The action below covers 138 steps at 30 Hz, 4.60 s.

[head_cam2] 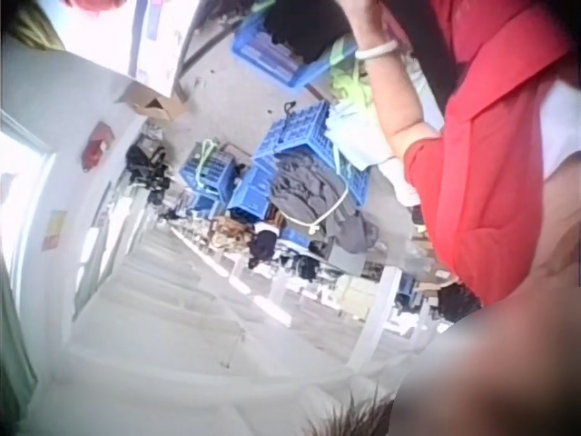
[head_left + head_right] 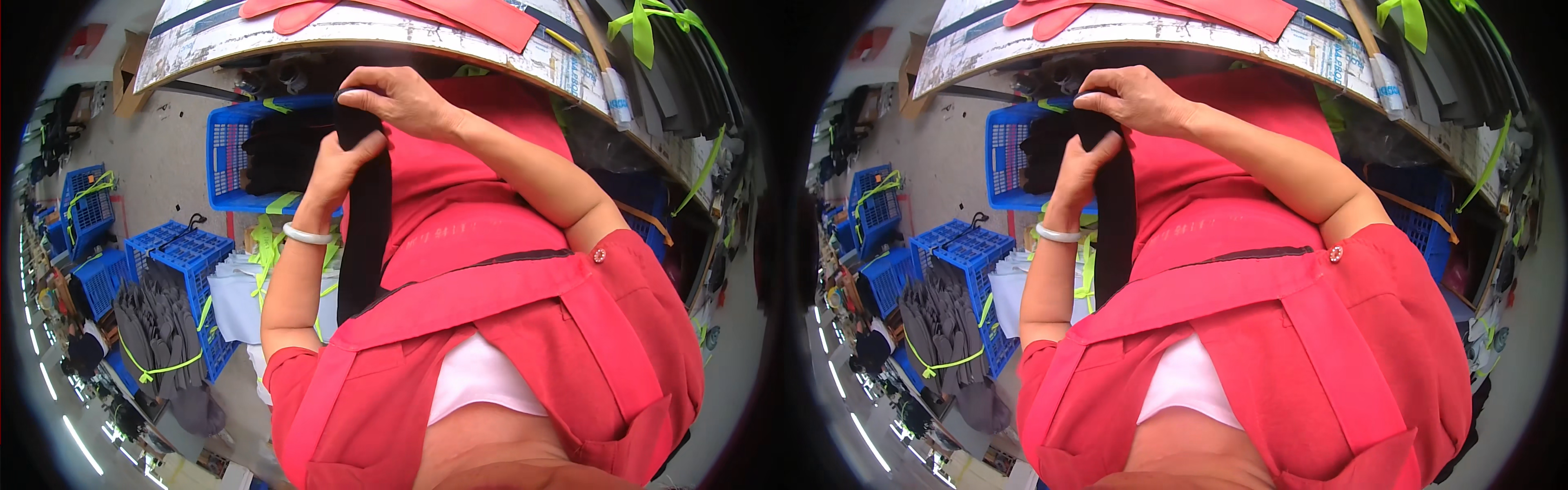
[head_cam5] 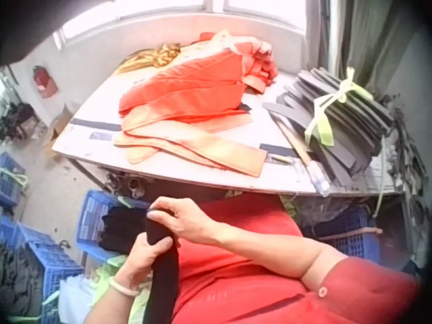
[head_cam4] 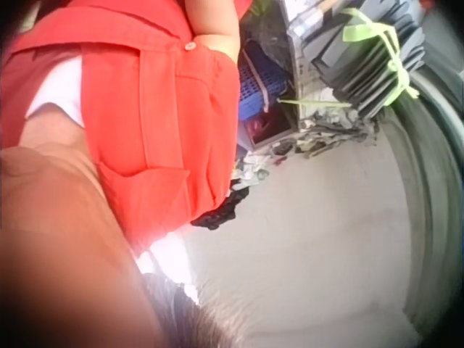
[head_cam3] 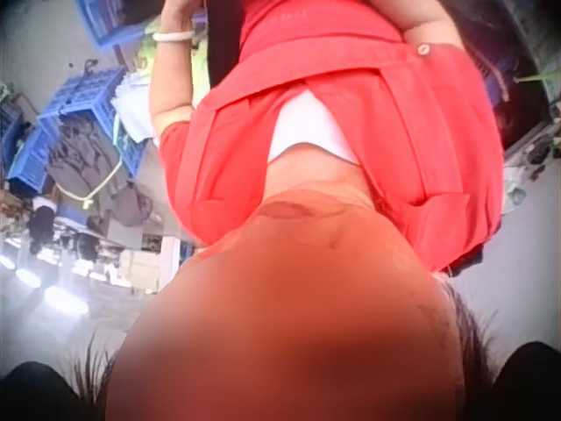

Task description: Inspecting and assembling padded fabric components for vests or safety gear at a factory workbench.

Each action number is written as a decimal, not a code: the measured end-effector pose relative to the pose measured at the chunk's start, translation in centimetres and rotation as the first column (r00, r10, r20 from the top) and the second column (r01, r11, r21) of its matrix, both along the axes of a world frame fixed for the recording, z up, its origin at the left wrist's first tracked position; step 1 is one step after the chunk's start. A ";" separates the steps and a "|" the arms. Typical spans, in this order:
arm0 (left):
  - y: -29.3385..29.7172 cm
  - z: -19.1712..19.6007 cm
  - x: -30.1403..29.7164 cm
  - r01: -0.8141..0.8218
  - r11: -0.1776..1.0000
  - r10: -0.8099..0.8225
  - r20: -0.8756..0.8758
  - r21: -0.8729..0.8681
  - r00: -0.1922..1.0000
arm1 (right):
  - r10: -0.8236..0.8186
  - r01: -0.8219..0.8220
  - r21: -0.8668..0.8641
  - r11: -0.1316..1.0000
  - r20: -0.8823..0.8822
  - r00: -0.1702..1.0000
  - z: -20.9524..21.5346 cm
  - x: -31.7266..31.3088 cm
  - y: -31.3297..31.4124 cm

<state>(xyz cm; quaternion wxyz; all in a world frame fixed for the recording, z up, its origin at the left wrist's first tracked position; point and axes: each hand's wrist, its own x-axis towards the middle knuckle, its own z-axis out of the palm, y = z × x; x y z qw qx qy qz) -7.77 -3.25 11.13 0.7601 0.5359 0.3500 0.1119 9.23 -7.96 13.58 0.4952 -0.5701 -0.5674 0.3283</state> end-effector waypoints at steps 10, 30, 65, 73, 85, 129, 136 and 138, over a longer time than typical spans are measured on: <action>-1.2 0.4 0.2 0.011 0.997 -0.011 0.003 0.076 1.000 | -0.087 -0.030 -0.347 0.937 -0.317 0.945 -1.5 0.7 -0.3; -1.4 -1.3 -0.1 -0.066 0.995 0.067 0.007 -0.078 0.998 | -0.174 -0.038 -0.514 0.857 -0.358 0.918 -3.2 1.4 -0.6; -2.8 4.0 -1.2 0.004 0.849 -0.101 0.155 0.529 0.983 | 0.182 -0.196 0.249 0.949 0.078 0.980 3.0 0.2 -5.1; -3.2 4.4 1.1 0.118 0.831 -0.111 -0.046 0.543 0.993 | 0.046 -0.046 -0.008 0.999 -0.069 0.997 0.3 1.0 -4.5; 0.7 2.5 -1.0 0.219 0.827 0.024 0.420 -0.518 0.907 | 0.061 -0.158 -0.121 0.980 -0.571 0.819 -0.1 4.6 -4.0; 6.8 -1.6 -2.6 -0.367 0.857 0.483 0.319 -0.361 0.815 | 0.152 -0.453 -0.529 0.718 -0.515 0.844 -2.8 -3.3 -3.0; 1.5 -5.2 -3.0 -0.228 0.972 0.230 0.037 -0.066 0.972 | 0.096 -0.237 -0.539 0.808 -0.276 0.956 -5.6 -1.6 -3.2; 1.3 -4.9 -3.2 -0.229 0.952 0.262 0.149 -0.205 0.954 | 0.119 -0.278 -0.572 0.772 -0.300 0.947 -4.6 -0.8 -2.6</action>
